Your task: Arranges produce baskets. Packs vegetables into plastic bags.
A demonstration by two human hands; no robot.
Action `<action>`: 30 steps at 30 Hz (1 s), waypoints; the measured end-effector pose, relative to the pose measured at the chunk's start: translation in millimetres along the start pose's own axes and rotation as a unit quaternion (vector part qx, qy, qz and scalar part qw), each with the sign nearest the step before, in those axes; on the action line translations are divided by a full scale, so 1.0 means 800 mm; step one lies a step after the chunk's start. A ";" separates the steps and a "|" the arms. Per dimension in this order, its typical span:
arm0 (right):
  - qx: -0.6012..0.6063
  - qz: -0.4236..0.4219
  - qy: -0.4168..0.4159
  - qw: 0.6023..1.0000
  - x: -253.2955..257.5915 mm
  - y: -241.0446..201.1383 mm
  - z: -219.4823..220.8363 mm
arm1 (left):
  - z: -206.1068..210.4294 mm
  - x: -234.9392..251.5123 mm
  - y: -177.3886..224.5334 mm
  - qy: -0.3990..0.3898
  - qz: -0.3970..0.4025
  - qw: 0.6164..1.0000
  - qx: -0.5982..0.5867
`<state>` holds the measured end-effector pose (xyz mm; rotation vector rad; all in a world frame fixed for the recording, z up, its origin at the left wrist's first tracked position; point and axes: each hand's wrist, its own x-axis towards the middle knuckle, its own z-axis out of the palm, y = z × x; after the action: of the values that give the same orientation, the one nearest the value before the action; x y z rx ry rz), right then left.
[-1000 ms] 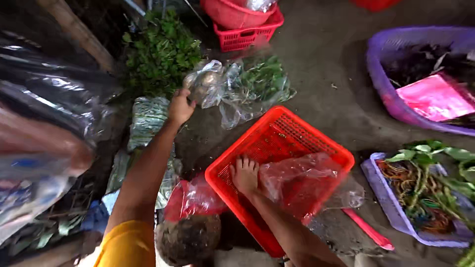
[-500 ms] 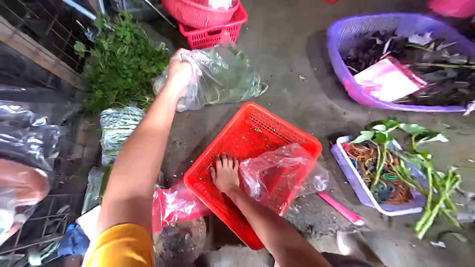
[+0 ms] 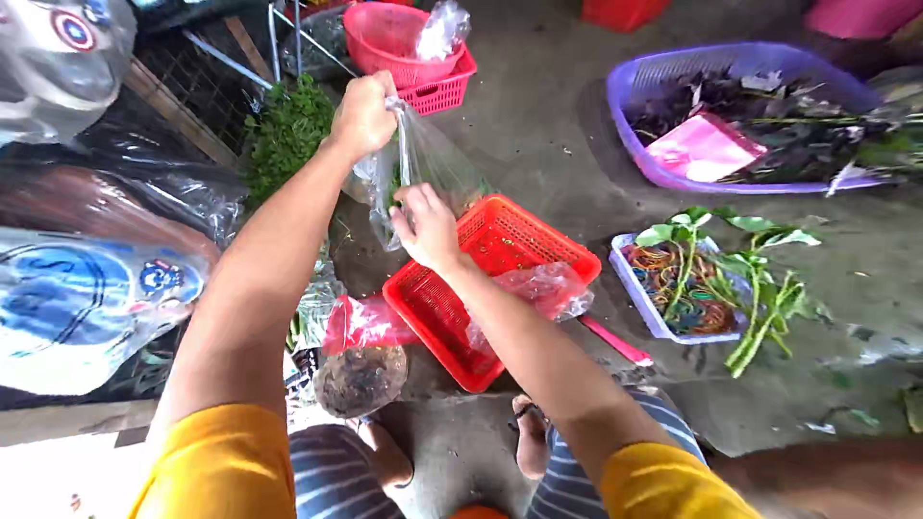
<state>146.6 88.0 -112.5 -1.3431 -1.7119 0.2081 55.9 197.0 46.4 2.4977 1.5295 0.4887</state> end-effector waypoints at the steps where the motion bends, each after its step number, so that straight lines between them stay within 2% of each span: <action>1: -0.054 0.020 -0.064 0.996 0.002 -0.011 -0.010 | -0.003 -0.009 0.000 -0.018 0.003 0.999 0.033; 3: -0.146 0.133 -0.200 0.960 0.012 -0.010 -0.027 | -0.016 -0.029 -0.003 -0.059 -0.003 0.992 0.115; 4: -0.169 0.179 -0.219 0.944 0.016 0.002 -0.036 | -0.023 -0.037 -0.009 -0.072 -0.005 0.986 0.148; 8: -0.187 0.298 -0.211 0.912 0.043 0.033 -0.067 | -0.039 -0.055 -0.050 -0.065 -0.052 0.979 0.186; 12: -0.068 0.408 -0.170 0.894 0.093 0.043 -0.066 | -0.076 -0.051 -0.082 0.012 -0.134 0.982 0.135; 15: 0.070 0.338 -0.117 0.931 0.115 0.015 -0.056 | -0.115 -0.063 -0.087 0.065 -0.166 0.978 0.105; 17: 0.119 0.258 -0.092 0.954 0.107 -0.038 -0.040 | -0.131 -0.074 -0.071 0.066 -0.157 0.978 0.121; 19: 0.118 0.190 -0.091 0.970 0.090 -0.106 -0.029 | -0.141 -0.077 -0.039 0.043 -0.129 0.977 0.165; 22: 0.050 0.162 -0.153 0.974 0.078 -0.175 -0.014 | -0.145 -0.083 0.008 -0.003 -0.105 0.964 0.243; 25: 0.025 0.178 -0.178 0.968 0.093 -0.176 -0.019 | -0.164 -0.094 0.014 -0.015 -0.115 0.953 0.279; 27: 0.016 0.177 -0.169 0.969 0.109 -0.164 -0.045 | -0.190 -0.102 -0.007 -0.007 -0.125 0.958 0.258; 30: -0.018 0.146 -0.131 0.981 0.124 -0.169 -0.088 | -0.219 -0.121 -0.045 -0.023 -0.095 0.977 0.190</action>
<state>108.4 91.2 65.2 -1.6501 -1.7296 0.5441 -78.7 123.1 180.0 2.5613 1.9766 0.1131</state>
